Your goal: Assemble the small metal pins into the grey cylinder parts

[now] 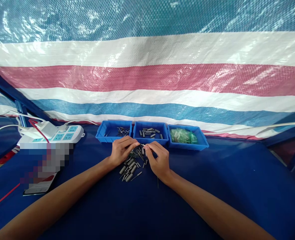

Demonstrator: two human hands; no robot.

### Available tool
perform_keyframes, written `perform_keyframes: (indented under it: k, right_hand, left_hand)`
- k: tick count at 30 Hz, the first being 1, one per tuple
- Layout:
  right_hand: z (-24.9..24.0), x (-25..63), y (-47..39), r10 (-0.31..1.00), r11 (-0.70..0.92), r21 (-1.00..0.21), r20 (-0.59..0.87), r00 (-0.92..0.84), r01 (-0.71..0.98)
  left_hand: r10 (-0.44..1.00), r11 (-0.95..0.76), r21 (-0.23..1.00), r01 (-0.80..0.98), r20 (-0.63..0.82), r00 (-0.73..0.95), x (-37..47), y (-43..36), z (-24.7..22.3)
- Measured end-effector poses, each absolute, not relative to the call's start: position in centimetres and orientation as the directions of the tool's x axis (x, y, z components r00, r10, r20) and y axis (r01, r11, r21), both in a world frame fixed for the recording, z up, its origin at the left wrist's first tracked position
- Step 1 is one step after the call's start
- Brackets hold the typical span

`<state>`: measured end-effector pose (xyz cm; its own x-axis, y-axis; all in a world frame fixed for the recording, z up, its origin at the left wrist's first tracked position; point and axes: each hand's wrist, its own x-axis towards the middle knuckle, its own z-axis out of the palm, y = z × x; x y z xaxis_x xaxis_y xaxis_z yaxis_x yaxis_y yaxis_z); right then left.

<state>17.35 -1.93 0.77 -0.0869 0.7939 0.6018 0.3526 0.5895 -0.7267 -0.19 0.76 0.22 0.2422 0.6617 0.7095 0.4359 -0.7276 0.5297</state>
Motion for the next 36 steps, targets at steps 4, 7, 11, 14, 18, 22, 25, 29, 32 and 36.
perform_keyframes:
  k: [4,7,11,14,18,22,25,29,32,36]
  right_hand:
    - [0.80,17.36,-2.01,0.795,0.589,-0.719,0.596,-0.109,0.368]
    - [0.86,17.33,-2.06,0.789,0.598,-0.710,0.602,-0.120,0.372]
    - [0.97,17.35,-2.03,0.793,0.596,-0.709,0.593,-0.139,0.376]
    - [1.00,17.40,-2.00,0.791,0.601,-0.706,0.593,-0.151,0.375]
    - [0.91,17.42,-2.03,0.786,0.608,-0.700,0.596,-0.163,0.374]
    - [0.79,17.35,-2.12,0.780,0.618,-0.696,0.600,-0.177,0.366]
    - [0.69,17.33,-2.14,0.777,0.623,-0.695,0.603,-0.182,0.359]
    - [0.58,17.33,-2.06,0.780,0.620,-0.697,0.596,-0.191,0.360]
    - [0.53,17.34,-2.00,0.780,0.621,-0.695,0.595,-0.197,0.362]
    - [0.46,17.33,-1.98,0.774,0.629,-0.697,0.601,-0.199,0.344]
  left_hand:
    - [0.671,-0.722,0.544,0.428,0.702,0.239,-0.21,0.78,0.23]
    - [0.677,-0.718,0.551,0.426,0.694,0.245,-0.21,0.79,0.34]
    - [0.684,-0.712,0.556,0.428,0.688,0.244,-0.23,0.80,0.49]
    - [0.688,-0.710,0.559,0.429,0.682,0.250,-0.24,0.81,0.58]
    - [0.684,-0.715,0.553,0.428,0.682,0.261,-0.22,0.86,0.62]
    - [0.676,-0.721,0.540,0.434,0.687,0.267,-0.18,0.89,0.63]
    - [0.672,-0.724,0.531,0.441,0.688,0.275,-0.18,0.88,0.67]
    - [0.674,-0.721,0.526,0.451,0.684,0.281,-0.20,0.85,0.69]
    - [0.681,-0.713,0.530,0.458,0.678,0.276,-0.20,0.84,0.65]
    - [0.679,-0.714,0.523,0.465,0.680,0.278,-0.18,0.87,0.59]
